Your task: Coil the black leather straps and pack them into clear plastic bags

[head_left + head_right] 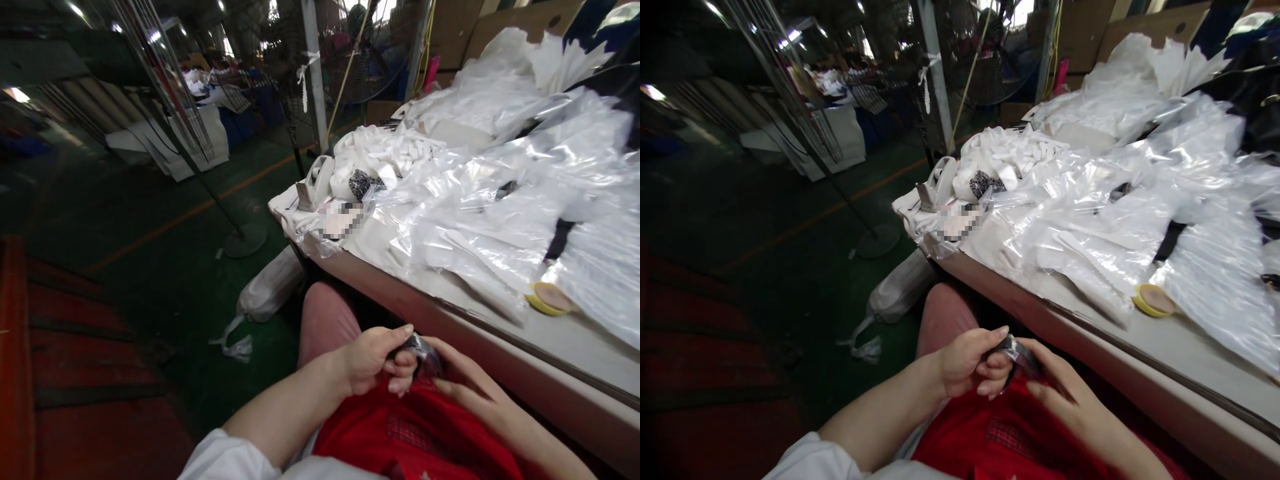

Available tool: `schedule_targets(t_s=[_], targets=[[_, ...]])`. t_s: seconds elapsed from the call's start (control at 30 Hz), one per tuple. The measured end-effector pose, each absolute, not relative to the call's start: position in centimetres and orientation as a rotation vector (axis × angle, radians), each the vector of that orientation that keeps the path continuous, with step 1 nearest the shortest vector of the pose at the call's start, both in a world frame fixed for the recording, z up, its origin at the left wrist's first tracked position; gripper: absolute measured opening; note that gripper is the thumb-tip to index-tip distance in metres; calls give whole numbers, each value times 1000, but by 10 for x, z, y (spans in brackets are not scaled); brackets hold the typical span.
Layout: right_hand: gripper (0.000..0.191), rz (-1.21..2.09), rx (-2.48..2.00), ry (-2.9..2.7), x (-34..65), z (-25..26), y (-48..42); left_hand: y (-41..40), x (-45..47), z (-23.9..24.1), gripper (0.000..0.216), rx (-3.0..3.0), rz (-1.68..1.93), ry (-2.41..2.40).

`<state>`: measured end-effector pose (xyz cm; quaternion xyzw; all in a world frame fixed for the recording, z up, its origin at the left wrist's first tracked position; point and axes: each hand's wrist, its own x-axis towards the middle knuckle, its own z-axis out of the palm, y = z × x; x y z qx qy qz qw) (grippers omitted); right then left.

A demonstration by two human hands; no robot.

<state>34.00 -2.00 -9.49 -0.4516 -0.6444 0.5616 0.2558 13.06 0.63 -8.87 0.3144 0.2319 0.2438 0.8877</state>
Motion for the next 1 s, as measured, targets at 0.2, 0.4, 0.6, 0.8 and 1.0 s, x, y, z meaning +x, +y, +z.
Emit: schedule_targets(t_s=[0.2, 0.4, 0.6, 0.8, 1.0], targets=[[37, 1340, -1277, -1919, 337, -96, 4, 13, 120, -98, 56, 743, 382, 508], [40, 1657, -1112, -2064, 299, -110, -13, 23, 132, -95, 55, 503, 839, 554], [41, 1895, -1044, -1792, 300, -89, -22, 37, 127, -95, 42, 1197, 1148, 969], [40, 1483, -1404, -1687, 343, -82, 39, 22, 123, -98, 44, 1937, 621, 1002], [39, 1049, -1258, -2074, 335, -102, 28, 18, 129, -101, 62, 1046, 534, 796]])
